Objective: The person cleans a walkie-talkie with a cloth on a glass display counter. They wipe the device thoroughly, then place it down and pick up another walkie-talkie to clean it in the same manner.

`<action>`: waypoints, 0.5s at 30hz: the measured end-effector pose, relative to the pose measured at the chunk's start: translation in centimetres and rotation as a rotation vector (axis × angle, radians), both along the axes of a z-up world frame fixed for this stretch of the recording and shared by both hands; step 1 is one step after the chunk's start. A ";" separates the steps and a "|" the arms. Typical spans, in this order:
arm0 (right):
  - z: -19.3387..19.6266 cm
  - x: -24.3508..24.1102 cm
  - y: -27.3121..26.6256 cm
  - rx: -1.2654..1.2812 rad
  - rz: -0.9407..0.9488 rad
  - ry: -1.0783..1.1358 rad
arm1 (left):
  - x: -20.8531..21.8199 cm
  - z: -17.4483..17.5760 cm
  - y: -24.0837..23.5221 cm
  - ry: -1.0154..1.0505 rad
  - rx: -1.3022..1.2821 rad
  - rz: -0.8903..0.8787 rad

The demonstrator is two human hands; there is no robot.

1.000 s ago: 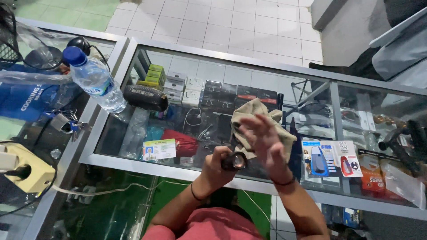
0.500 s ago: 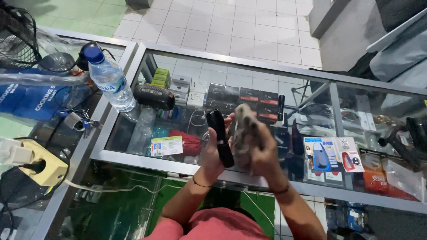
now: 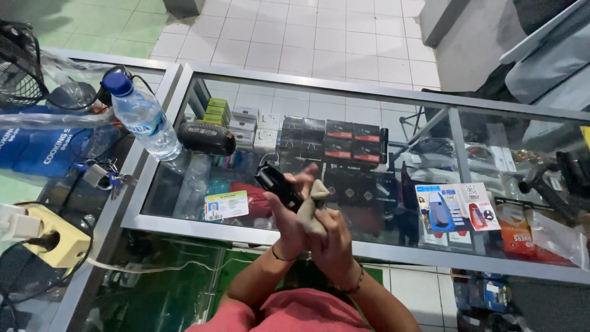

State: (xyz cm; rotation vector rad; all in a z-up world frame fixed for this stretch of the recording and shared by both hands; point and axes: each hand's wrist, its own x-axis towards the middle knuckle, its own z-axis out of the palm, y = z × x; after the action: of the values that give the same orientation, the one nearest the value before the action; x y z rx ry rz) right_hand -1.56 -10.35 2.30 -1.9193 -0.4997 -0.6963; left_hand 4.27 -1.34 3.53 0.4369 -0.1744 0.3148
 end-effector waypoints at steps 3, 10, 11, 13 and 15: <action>1.1 -0.2 -0.6 -0.094 0.024 -0.112 | -0.3 -0.8 0.5 0.102 -0.110 -0.126; 1.2 2.3 -9.4 -0.127 -0.399 -0.376 | -1.5 -0.6 4.9 0.141 0.017 -0.128; 2.1 3.4 -10.9 -0.130 -0.402 -0.372 | -2.6 -1.2 6.1 0.145 0.015 -0.131; 3.8 5.1 -14.2 -0.558 -0.543 -0.292 | -4.9 -2.7 8.5 0.122 0.359 -0.526; 3.6 6.6 -15.7 -0.704 -0.522 -0.063 | -6.5 -3.2 10.8 0.154 0.603 -0.902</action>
State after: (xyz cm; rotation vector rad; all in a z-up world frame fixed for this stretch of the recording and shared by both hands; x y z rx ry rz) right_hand 5.06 -26.07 5.90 -2.7476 -0.2944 -1.0034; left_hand -2.25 9.47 0.37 0.9194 -0.2972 -0.6778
